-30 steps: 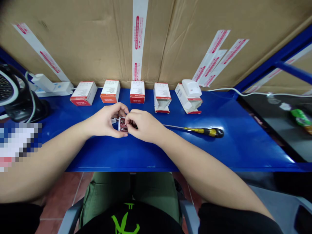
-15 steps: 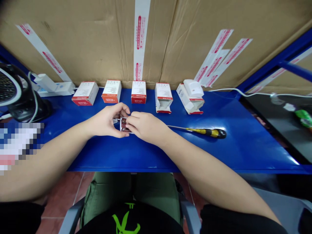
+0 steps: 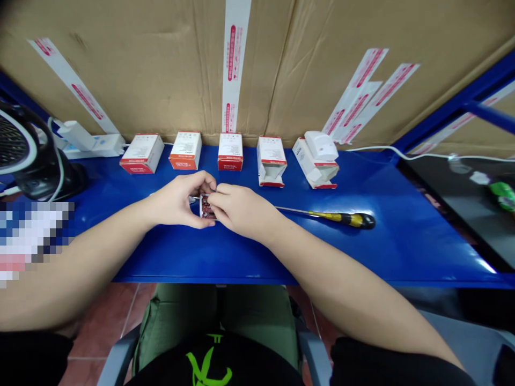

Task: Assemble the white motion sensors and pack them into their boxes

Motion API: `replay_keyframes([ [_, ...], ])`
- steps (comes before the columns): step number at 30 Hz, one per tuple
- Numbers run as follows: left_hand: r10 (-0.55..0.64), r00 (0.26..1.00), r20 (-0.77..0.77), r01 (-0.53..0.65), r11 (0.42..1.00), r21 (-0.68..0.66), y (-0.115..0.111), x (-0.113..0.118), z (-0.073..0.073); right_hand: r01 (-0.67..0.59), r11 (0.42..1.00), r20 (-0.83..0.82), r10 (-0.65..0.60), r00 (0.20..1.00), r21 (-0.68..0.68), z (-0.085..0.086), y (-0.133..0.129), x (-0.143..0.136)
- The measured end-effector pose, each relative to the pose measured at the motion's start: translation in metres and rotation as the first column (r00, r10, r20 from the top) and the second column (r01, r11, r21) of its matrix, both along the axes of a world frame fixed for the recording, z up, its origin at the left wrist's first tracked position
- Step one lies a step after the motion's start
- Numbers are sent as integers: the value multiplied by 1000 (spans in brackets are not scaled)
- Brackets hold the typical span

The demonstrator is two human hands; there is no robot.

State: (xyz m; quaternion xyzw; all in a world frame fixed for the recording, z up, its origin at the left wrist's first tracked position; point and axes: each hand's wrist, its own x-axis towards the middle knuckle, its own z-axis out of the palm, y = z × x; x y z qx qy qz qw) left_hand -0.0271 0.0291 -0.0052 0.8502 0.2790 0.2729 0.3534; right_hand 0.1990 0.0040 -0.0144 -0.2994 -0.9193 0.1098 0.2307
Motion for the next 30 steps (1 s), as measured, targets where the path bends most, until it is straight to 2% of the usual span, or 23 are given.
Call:
replay_keyframes([
  [2, -4, 1000, -1, 4, 1000, -9, 0, 0, 0, -16, 1000, 35, 16, 999, 13, 1, 0, 2],
  [8, -4, 1000, 3, 4, 1000, -19, 0, 0, 2, -26, 992, -114, 12, 993, -125, 2, 1, 3],
  [11, -13, 1000, -6, 13, 1000, -16, 0, 0, 2, -1, 990, -109, -15, 994, -144, 0, 3, 0],
  [14, -23, 1000, -21, 23, 1000, -15, 0, 1, 1, 9, 999, -24, -10, 1000, -35, -4, 3, 0],
  [18, -13, 999, -40, 14, 1000, 22, 1, 1, 0, -48, 985, 114, 29, 993, 166, -9, 2, -1],
  [20, -16, 998, -52, 17, 1000, 25, 1, 1, 0, -68, 977, 151, 37, 988, 203, -8, 2, -1],
  [22, -20, 998, -64, 22, 999, 28, 1, 0, 1, -63, 981, 158, 34, 987, 183, -1, 1, 1],
  [24, -23, 996, -88, 26, 999, 41, 3, -1, 0, -2, 993, 133, -13, 991, 114, 12, 2, 13],
  [26, -23, 992, -127, 32, 997, 65, 5, -3, -1, 120, 993, 98, -121, 988, 18, 29, 1, 39],
  [28, -24, 985, -169, 40, 995, 91, 8, -4, -2, 252, 967, 94, -248, 964, -34, 45, -2, 79],
  [30, -25, 981, -194, 46, 993, 108, 9, -5, -4, 382, 919, 130, -370, 920, -93, 52, -7, 126],
])
